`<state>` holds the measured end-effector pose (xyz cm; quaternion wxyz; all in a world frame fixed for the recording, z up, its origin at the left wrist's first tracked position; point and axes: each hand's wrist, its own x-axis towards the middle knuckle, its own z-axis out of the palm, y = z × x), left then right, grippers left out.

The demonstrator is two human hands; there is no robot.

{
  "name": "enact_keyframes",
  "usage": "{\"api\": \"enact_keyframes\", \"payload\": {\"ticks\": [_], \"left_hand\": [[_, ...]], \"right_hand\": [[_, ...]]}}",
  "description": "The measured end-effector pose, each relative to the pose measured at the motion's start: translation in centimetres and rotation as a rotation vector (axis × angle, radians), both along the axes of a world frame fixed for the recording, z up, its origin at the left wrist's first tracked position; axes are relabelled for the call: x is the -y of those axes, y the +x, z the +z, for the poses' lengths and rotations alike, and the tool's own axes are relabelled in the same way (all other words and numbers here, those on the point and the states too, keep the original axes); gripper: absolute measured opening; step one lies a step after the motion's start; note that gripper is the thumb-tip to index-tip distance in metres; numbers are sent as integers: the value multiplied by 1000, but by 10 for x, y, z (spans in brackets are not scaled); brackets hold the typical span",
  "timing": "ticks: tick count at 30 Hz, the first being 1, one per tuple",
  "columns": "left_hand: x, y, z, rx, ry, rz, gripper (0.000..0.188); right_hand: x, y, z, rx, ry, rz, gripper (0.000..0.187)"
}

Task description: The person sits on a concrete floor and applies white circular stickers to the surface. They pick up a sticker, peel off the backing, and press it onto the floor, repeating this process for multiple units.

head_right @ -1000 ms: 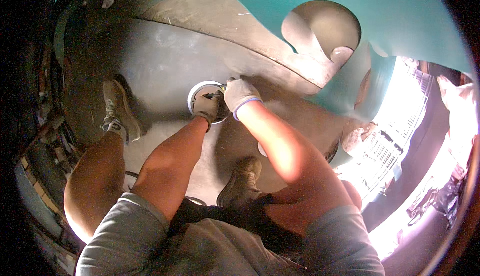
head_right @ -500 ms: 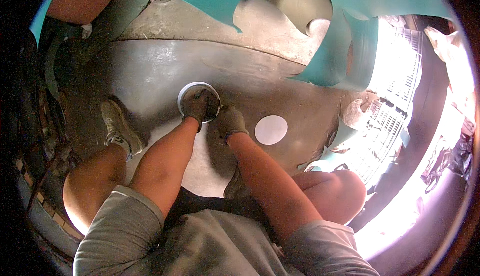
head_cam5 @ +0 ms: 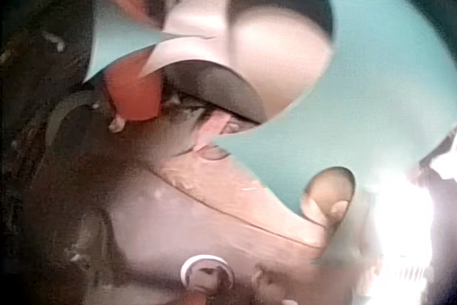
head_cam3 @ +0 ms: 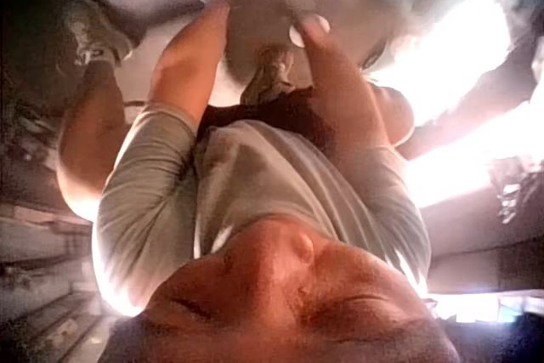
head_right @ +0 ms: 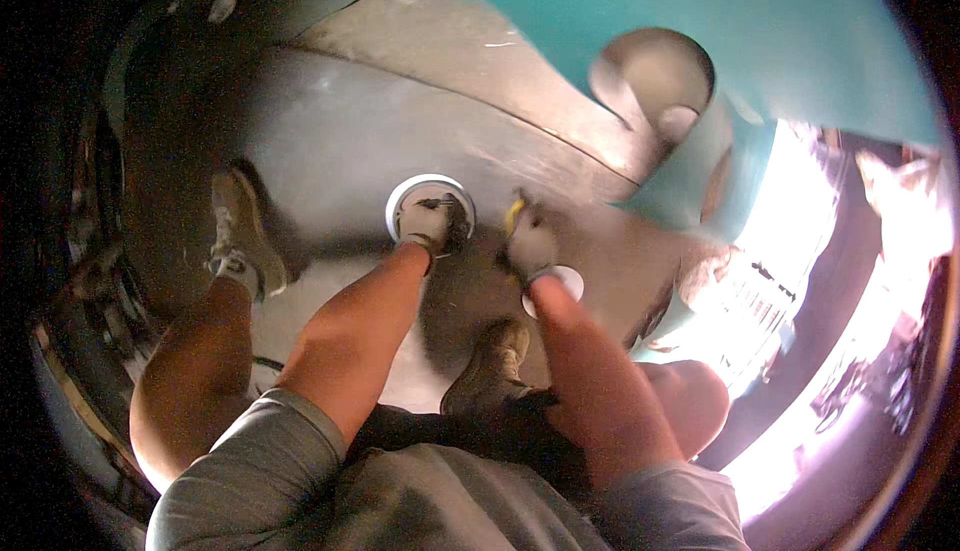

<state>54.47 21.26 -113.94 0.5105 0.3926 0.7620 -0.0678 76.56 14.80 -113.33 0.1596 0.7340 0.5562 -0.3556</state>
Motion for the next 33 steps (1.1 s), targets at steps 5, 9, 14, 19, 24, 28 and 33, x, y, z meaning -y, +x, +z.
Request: {"api": "enact_keyframes", "payload": {"ticks": [5, 9, 14, 19, 24, 28, 33], "left_hand": [[2, -14, 21, 171, -11, 161, 63], [-1, -11, 21, 213, -32, 166, 65], [-5, -21, 23, 188, -13, 141, 55], [-3, -23, 21, 189, 49, 220, 54], [15, 7, -22, 86, 215, 242, 62], [19, -3, -6, 133, 137, 357, 64], [18, -7, 2, 174, 80, 364, 66]], "right_hand": [[-192, -81, 67, -306, 323, 513, 44], [-239, -202, 105, -403, -220, 1007, 33], [-208, -293, 74, -250, -414, 1754, 41], [-182, -330, 53, -273, -512, 2045, 40], [-155, -332, 48, -188, -408, 2263, 26], [-131, -322, 65, -8, -346, 2153, 24], [-152, -310, 93, 135, -344, 1834, 23]]}}
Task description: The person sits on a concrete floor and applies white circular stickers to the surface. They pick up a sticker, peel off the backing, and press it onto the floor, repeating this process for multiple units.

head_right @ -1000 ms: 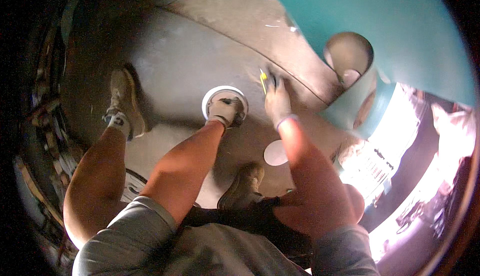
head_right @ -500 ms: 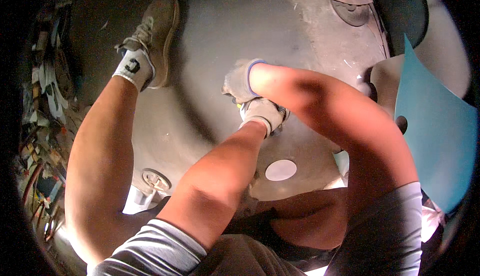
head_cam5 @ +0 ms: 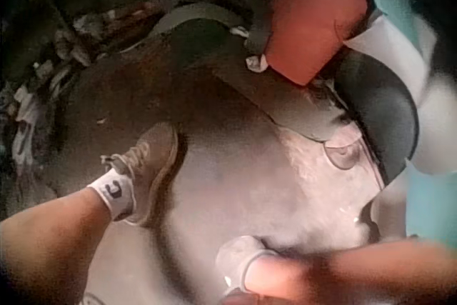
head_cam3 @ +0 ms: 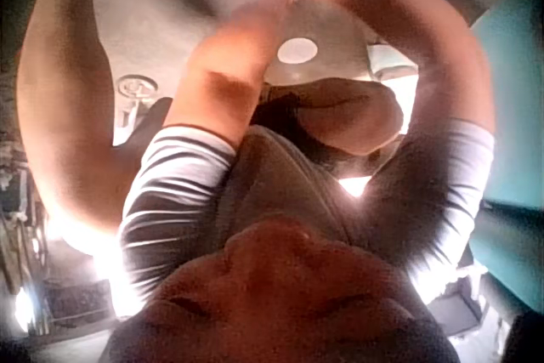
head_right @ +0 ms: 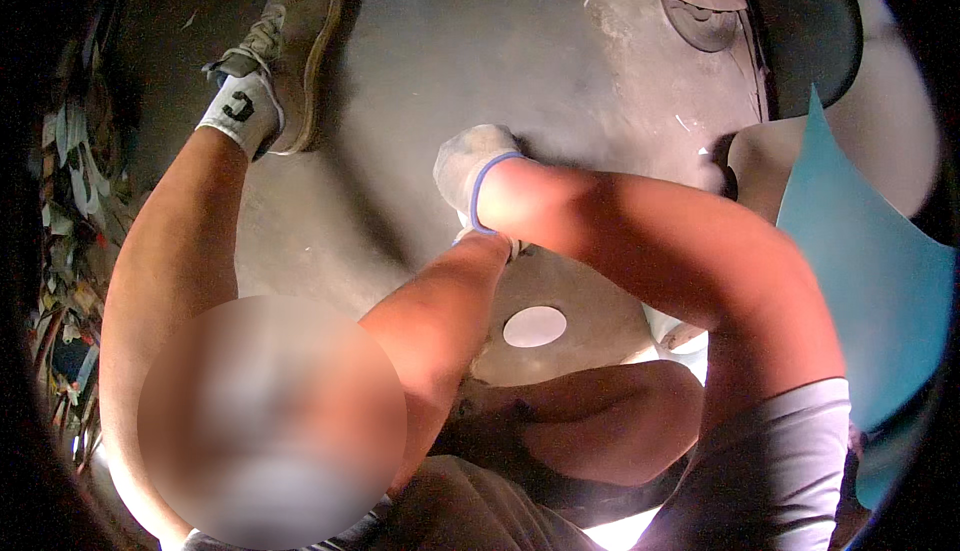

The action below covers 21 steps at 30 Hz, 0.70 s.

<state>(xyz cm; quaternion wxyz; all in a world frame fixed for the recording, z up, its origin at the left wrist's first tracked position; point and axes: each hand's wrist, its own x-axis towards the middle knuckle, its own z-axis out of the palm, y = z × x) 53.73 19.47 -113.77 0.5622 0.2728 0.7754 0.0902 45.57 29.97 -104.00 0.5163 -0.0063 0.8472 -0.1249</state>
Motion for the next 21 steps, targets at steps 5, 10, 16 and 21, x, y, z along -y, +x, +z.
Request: {"api": "enact_keyframes", "payload": {"ticks": [5, 10, 16, 21], "left_hand": [[-8, -8, 15, 23, -50, -2, 68], [-13, -4, 11, -46, 11, -87, 61], [-23, -3, 13, 54, -138, -172, 64], [-19, 1, 8, 0, -150, -173, 67]], "right_hand": [[-25, 24, -5, 21, -75, -459, 25], [-52, 50, 0, -61, 14, -378, 28], [-66, 108, -12, -98, 28, -670, 32], [-56, 149, -22, -113, 49, -676, 29]]}}
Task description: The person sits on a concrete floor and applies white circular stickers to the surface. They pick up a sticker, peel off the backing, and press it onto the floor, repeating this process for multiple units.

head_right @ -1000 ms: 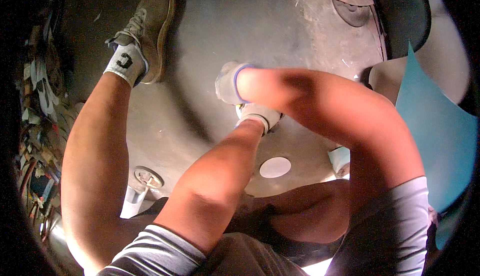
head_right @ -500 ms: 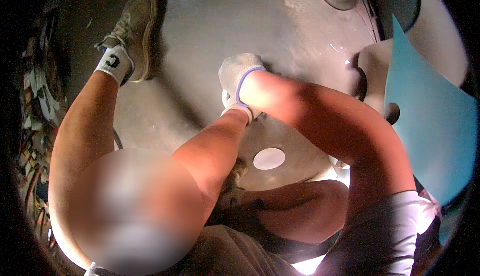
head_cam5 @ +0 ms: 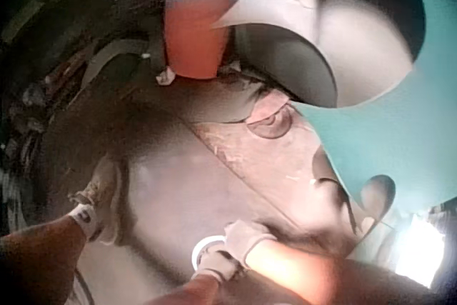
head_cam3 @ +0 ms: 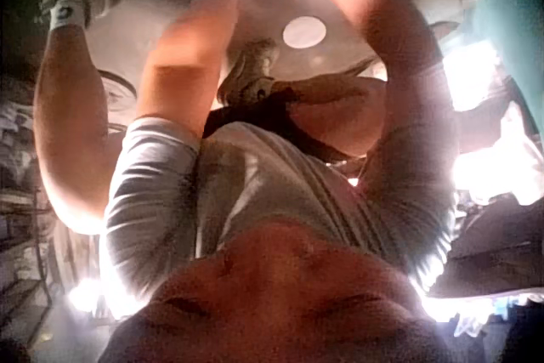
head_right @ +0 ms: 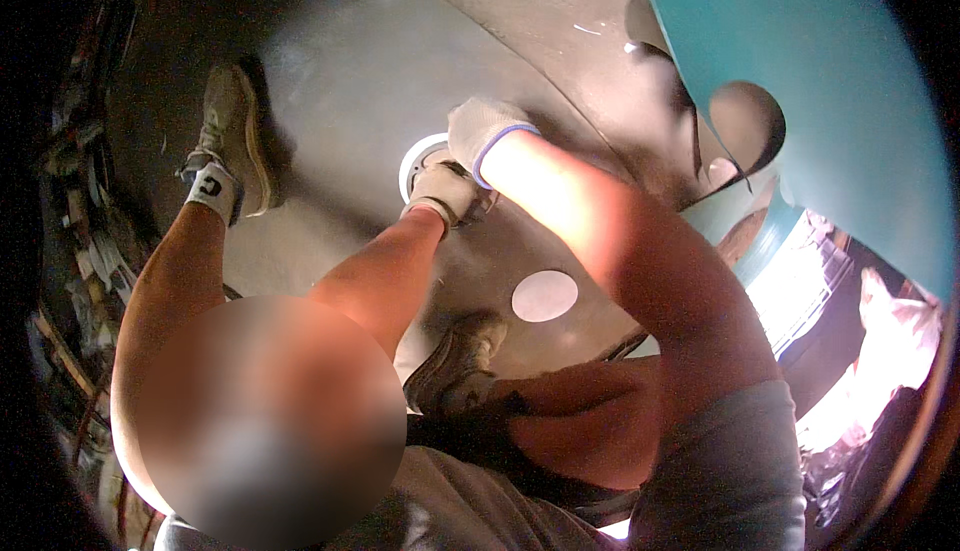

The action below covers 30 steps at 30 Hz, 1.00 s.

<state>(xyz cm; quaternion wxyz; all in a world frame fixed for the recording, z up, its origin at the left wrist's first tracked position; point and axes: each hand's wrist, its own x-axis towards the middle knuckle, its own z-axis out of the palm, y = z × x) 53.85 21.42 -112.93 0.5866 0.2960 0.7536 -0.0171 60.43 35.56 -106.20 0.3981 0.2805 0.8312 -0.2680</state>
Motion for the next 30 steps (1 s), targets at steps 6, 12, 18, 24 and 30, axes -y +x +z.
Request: {"api": "enact_keyframes", "payload": {"ticks": [6, 12, 18, 24, 30], "left_hand": [[-8, 2, 21, -28, -14, -6, 64], [4, 2, -10, -145, 72, -99, 58], [8, 14, -7, -85, 413, -100, 43], [-5, 32, 15, 22, 276, 99, 31], [16, 17, -16, 191, 153, 350, 27]], "right_hand": [[29, 58, -18, -105, 181, 175, 26], [55, 80, -10, -91, 157, -61, 29], [94, 107, -18, -121, -41, -1178, 31], [145, 118, -18, -197, -35, -1361, 29], [178, 103, -4, -140, -139, -1772, 33]]}}
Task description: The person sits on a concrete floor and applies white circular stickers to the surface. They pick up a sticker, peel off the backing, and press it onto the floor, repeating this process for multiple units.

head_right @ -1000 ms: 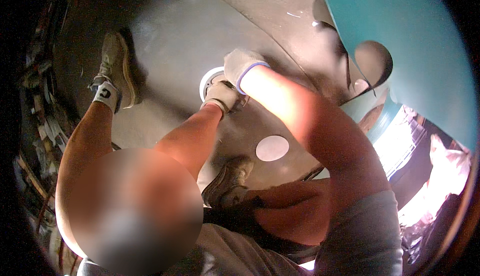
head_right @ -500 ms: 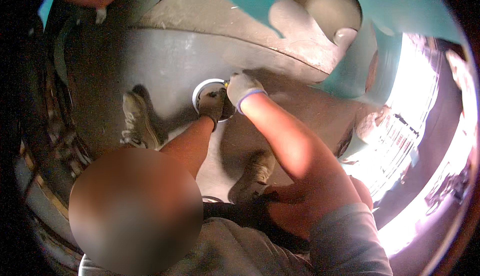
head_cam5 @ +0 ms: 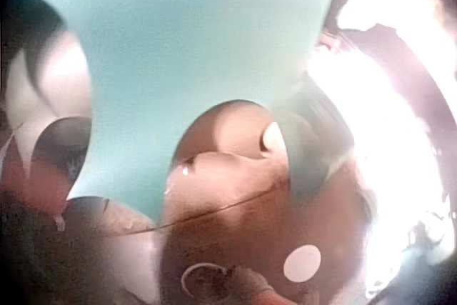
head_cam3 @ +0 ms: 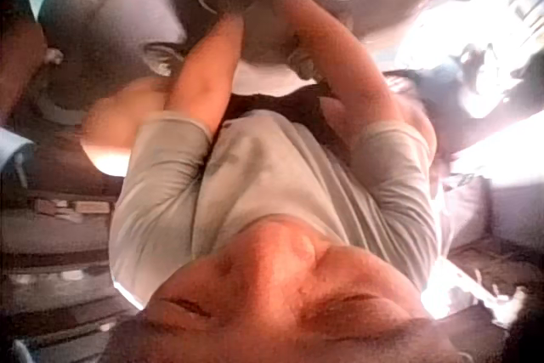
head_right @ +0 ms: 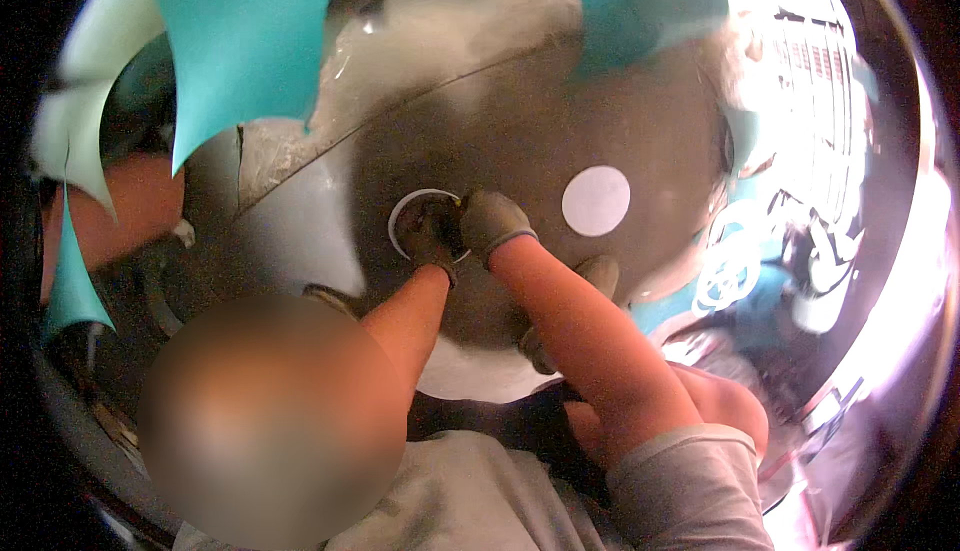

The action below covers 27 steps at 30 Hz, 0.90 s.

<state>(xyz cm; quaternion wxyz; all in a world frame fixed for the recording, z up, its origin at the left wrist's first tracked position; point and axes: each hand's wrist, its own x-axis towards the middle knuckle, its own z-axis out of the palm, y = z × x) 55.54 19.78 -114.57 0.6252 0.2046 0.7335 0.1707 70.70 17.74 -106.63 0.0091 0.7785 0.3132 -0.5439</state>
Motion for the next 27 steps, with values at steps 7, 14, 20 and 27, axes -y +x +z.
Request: {"api": "enact_keyframes", "payload": {"ticks": [7, 14, 20, 27], "left_hand": [[7, -24, -50, 174, -146, -63, 48], [6, -5, -12, 79, -354, -153, 61], [7, 14, 42, 50, -286, -275, 68], [7, 7, 38, 58, -256, -375, 67]], "right_hand": [[35, -30, 2, 95, 1, -414, 29], [104, -95, -50, 146, 13, -503, 34], [111, -165, -50, 211, 16, -651, 26], [92, -218, -36, 154, 6, -1045, 40]]}}
